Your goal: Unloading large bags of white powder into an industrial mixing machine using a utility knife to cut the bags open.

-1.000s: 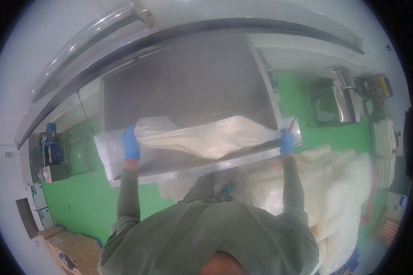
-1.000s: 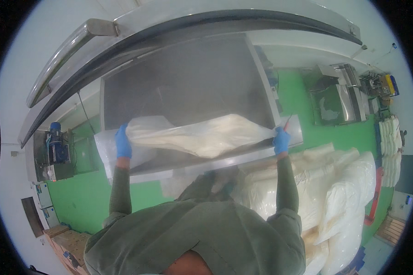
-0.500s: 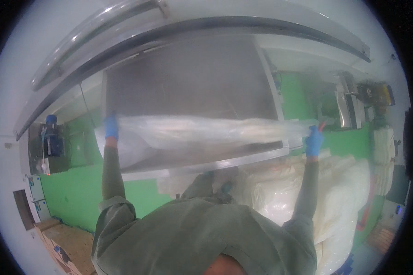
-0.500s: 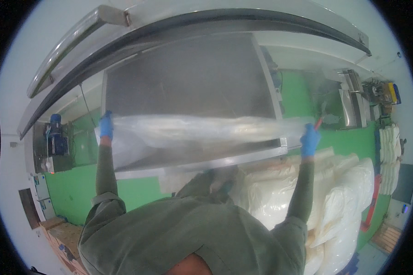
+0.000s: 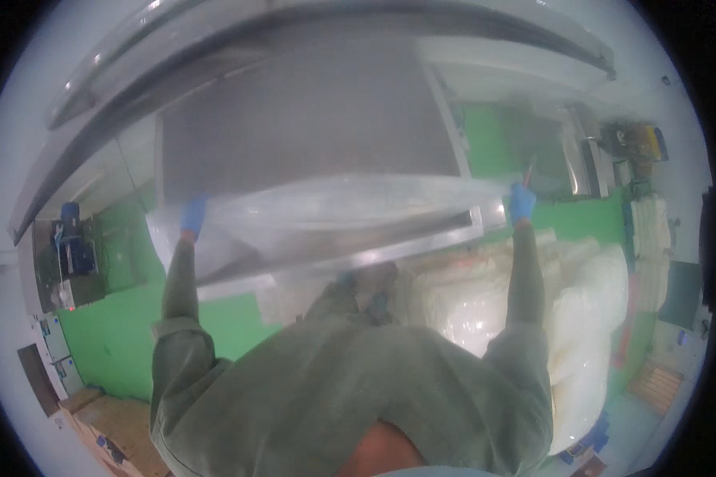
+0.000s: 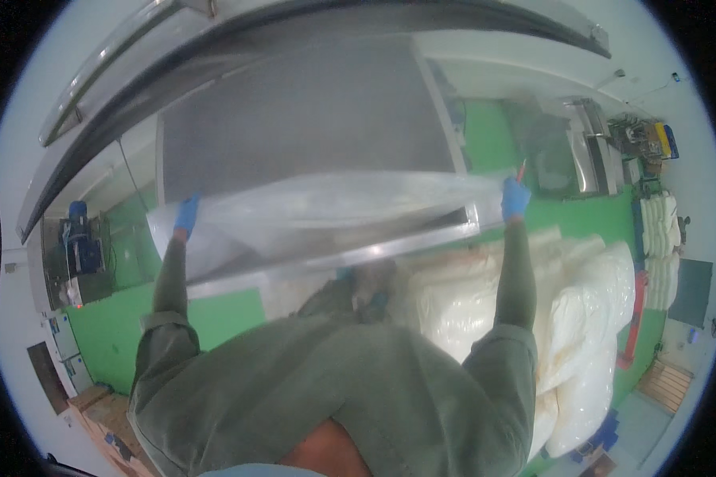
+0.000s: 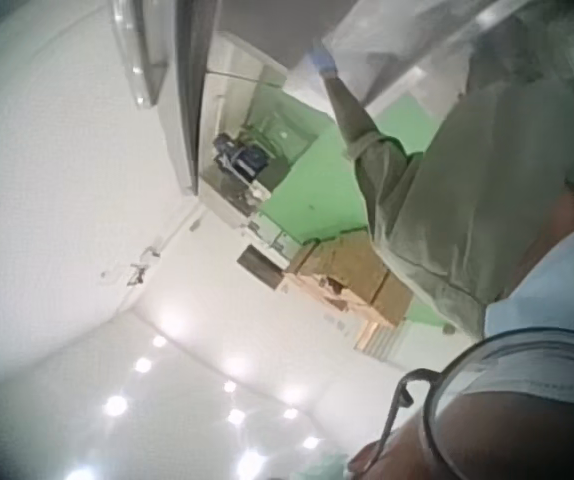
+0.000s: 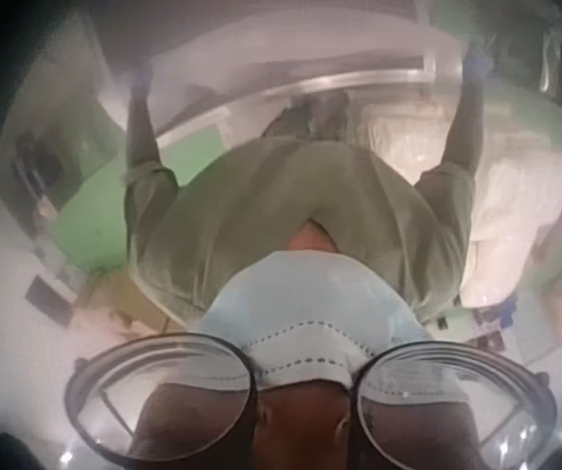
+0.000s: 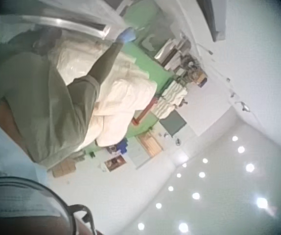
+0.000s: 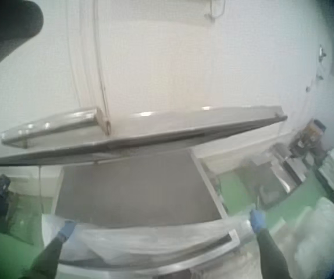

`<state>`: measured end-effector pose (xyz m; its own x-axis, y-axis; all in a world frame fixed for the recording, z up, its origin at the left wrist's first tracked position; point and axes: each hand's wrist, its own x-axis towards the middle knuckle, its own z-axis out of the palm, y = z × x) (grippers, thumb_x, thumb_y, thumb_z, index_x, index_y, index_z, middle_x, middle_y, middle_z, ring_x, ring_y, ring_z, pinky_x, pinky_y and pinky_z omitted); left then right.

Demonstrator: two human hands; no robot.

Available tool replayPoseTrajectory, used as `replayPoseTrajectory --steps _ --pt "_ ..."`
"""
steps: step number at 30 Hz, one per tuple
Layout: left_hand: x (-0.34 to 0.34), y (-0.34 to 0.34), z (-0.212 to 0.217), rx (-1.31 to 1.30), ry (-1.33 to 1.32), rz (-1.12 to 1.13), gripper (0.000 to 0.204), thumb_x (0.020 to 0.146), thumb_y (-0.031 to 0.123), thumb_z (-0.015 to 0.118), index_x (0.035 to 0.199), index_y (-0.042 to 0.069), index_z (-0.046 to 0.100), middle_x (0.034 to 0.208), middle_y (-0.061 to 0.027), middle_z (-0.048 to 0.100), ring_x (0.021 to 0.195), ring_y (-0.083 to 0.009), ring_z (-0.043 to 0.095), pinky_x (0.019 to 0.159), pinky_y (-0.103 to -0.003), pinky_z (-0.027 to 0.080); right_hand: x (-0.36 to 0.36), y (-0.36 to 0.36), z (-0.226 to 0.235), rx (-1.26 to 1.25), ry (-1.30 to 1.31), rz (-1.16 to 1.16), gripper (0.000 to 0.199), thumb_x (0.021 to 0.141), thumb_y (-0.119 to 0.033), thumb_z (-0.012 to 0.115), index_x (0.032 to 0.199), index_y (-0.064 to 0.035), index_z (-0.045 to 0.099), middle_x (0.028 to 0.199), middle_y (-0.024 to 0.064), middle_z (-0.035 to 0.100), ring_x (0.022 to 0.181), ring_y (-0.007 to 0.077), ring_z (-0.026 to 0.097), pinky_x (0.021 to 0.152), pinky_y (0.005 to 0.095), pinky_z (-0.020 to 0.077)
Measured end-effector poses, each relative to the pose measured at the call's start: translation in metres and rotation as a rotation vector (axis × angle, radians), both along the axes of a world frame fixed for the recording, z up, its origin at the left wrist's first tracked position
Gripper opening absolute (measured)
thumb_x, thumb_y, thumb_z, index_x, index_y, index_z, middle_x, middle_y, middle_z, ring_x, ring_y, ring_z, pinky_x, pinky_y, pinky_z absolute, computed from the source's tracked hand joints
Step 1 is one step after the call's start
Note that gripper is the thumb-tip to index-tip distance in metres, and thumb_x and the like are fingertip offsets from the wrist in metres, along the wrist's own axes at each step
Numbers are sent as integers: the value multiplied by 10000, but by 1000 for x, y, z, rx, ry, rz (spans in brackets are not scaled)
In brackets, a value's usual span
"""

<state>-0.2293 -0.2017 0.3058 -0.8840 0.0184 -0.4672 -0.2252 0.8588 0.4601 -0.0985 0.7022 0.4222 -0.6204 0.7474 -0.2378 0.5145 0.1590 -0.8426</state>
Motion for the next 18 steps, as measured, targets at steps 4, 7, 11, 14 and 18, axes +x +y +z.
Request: replayPoseTrajectory --steps 4,7,11,14,18 --pt "9 20 -3 -114 329 -338 476 895 60 293 1363 26 219 1415 -124 240 1301 -228 239 1043 -340 235 13 -4 -17 392 192 -74 486 791 -219 512 1263 -112 463 509 -36 424 441 112 393 401 329 316" --pt "12 27 9 -434 484 63 465 877 74 331 1336 21 282 1370 -159 309 1259 -255 310 1007 -355 289 -7 19 -12 520 -46 43 461 796 -220 510 1249 -139 480 487 -10 439 436 130 403 410 355 321" --pt "24 15 7 -607 302 -306 394 875 141 380 1248 14 391 1239 -158 450 1119 -276 445 948 -359 345 28 -20 -6 448 149 27 337 813 -180 494 1109 -20 503 499 -15 412 453 89 356 412 319 298" --pt "-10 54 14 -655 558 -129 394 871 149 402 1244 21 401 1224 -150 468 1118 -266 450 947 -349 350 -6 0 -1 305 390 -187 282 795 -217 523 655 11 611 484 -23 422 451 93 379 413 327 298" --pt "-15 11 -11 -223 550 347 399 865 138 433 1244 13 412 1227 -145 476 1128 -241 455 957 -339 347 0 -28 25 242 258 -188 204 815 -155 485 798 -2 618 495 -43 391 460 76 359 413 281 312"
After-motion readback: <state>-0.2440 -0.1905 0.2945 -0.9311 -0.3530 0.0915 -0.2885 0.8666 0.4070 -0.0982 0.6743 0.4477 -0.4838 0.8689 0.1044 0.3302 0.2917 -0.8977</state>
